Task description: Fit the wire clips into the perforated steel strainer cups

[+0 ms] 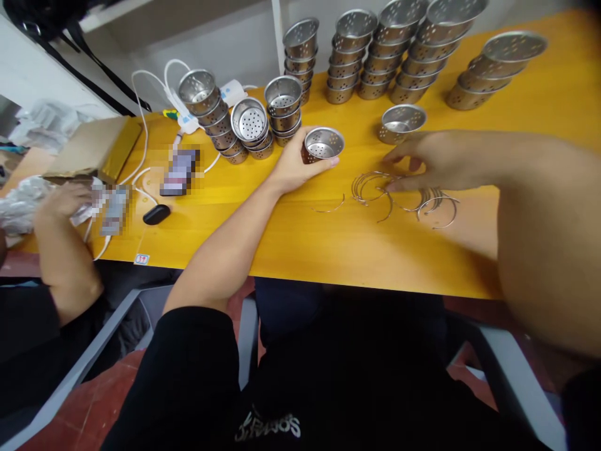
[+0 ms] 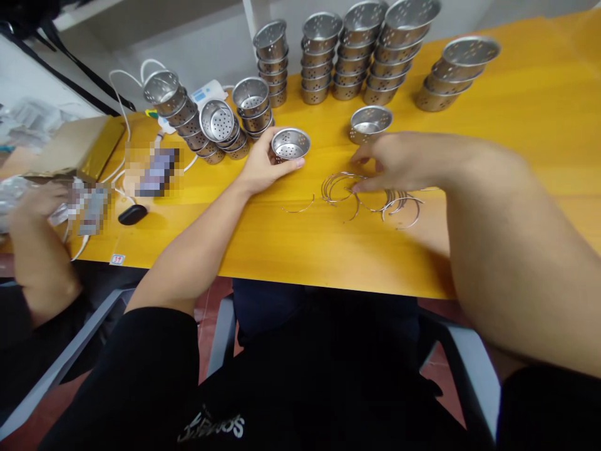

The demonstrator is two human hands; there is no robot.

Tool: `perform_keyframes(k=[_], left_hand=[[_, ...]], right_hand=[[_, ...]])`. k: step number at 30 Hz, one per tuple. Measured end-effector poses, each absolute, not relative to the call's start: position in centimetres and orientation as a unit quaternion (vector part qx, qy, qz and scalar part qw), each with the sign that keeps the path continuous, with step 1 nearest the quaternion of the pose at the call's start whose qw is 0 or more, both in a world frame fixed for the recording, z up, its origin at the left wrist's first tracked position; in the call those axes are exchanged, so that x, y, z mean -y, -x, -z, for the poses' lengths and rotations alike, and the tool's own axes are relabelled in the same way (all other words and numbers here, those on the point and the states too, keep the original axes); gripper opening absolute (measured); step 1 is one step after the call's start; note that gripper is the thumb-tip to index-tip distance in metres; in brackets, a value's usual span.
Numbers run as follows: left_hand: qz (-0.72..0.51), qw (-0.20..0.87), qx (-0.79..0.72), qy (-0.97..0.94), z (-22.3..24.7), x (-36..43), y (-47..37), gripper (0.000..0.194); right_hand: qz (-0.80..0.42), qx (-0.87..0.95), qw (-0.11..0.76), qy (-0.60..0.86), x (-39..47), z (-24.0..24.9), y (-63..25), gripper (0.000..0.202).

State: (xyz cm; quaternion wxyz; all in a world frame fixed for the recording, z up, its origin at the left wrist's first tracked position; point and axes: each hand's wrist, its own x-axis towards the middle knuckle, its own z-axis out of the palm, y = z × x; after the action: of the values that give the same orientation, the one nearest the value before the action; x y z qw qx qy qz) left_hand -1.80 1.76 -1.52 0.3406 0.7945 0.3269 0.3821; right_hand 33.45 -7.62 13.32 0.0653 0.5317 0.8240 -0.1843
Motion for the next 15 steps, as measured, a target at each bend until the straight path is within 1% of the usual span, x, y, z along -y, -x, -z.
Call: perform_keyframes(k=[2, 5, 7, 11, 12, 15], left_hand=[[-0.378, 0.34, -0.323, -0.798, 1.7, -1.8, 1.7, 0.119], [-0.377, 0.335, -0.321, -0.802, 1.9, -1.8, 1.6, 0.122], [-0.375, 0.334, -0.324, -0.802, 1.7, -1.7, 1.6, 0.124], [-0.38, 0.342, -0.336, -0.791, 0.8, -1.0, 1.6, 0.123], [-0.381, 0.342, -0.341, -0.788, 0.6, -0.9, 1.6, 0.122], [-0.384, 0.338, -0.353, -0.783, 0.2, -0.7, 1.7, 0.122]], right_hand=[[0.176, -0.854, 0.052, -0.486, 6.8, -11.8, -33.4, 0.061], [0.16, -0.898, -0.014, -0.409, 5.9, -10.0, -32.9, 0.057], [0.165, -0.912, -0.044, -0.373, 5.5, -9.2, -32.4, 0.045], [0.168, -0.91, -0.068, -0.373, 5.4, -8.7, -31.7, 0.009], [0.167, -0.909, -0.073, -0.375, 5.6, -8.7, -31.6, 0.006], [0.174, -0.916, -0.076, -0.354, 6.1, -9.0, -31.4, 0.012]])
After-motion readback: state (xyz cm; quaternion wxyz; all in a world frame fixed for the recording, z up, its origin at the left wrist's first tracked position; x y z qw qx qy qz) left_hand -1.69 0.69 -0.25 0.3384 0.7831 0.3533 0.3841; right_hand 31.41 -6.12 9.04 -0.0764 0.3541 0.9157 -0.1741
